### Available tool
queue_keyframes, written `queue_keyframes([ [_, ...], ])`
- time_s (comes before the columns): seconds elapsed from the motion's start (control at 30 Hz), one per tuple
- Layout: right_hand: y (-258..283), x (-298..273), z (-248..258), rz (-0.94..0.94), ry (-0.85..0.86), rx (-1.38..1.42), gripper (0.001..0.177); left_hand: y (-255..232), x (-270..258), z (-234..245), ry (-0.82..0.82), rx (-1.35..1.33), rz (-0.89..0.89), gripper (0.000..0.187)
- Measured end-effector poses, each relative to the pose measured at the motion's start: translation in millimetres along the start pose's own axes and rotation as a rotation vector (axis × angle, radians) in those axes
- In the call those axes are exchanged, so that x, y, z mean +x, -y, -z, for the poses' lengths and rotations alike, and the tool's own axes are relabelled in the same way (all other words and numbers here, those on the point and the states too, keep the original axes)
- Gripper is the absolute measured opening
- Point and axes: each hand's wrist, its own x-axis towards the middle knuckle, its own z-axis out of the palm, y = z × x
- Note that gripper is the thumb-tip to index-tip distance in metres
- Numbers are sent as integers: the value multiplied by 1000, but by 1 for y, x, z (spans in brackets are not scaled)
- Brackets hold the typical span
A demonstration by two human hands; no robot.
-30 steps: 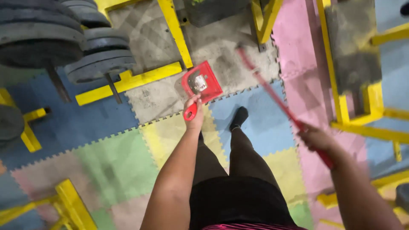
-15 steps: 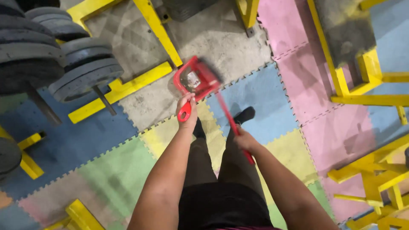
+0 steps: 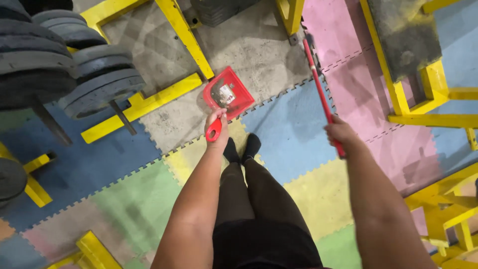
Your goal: Sweeping the gym floor using a broom and a dustpan.
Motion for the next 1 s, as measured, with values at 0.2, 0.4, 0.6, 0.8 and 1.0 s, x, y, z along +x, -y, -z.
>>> queue_keyframes([
  [0.2,-61,-7,-135,-21,166,-338,69,-6,-10,-12,-35,74,-45,16],
  [0.4,-9,-141,-113,-100,344,-356,77,41,-15,13,-84,-105,14,21],
  [0.6,24,-180,-21,-134,359,-266,68,74,-67,133,-210,-340,96,25],
  [0.8,13,-114,6,-29,193,-300,71,78,-109,262,-340,-329,108,19],
  [1.0,6,-31,-62,-62,135,-151,51,140,-108,355,-411,-274,153,16],
])
